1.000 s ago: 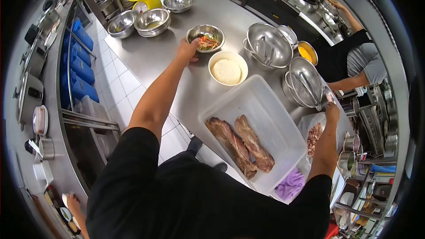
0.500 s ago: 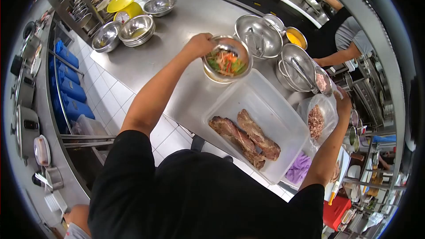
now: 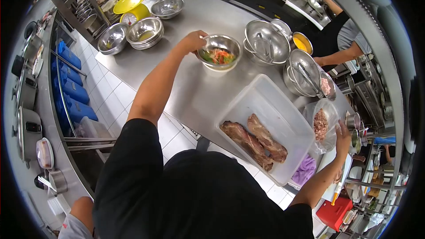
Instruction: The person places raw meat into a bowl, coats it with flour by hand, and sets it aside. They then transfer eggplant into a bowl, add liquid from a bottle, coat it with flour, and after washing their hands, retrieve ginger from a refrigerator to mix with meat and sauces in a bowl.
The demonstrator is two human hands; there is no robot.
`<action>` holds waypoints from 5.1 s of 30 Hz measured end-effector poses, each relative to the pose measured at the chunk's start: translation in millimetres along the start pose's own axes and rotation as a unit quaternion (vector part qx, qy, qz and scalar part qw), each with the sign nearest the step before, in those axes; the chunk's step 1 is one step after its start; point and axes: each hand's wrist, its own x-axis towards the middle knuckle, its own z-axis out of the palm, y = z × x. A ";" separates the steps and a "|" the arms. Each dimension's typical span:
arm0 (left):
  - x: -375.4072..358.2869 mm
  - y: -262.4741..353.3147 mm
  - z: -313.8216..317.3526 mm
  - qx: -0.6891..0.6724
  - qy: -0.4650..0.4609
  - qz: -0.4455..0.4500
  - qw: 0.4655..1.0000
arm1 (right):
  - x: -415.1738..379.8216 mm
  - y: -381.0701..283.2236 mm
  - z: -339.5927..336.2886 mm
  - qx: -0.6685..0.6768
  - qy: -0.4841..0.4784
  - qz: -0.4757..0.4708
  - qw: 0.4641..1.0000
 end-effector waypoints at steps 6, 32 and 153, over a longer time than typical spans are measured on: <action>7.4 -17.5 -50.0 -0.089 0.001 -0.061 0.994 | -24.3 -5.0 -2.4 0.025 -0.020 0.006 0.999; 2.7 -31.5 -75.6 -0.120 0.304 0.116 0.938 | -59.5 -119.3 -25.8 -0.002 -0.038 0.026 0.999; -385.7 137.6 562.7 0.249 0.021 0.447 0.859 | -425.1 306.1 -201.7 0.155 0.192 0.263 0.933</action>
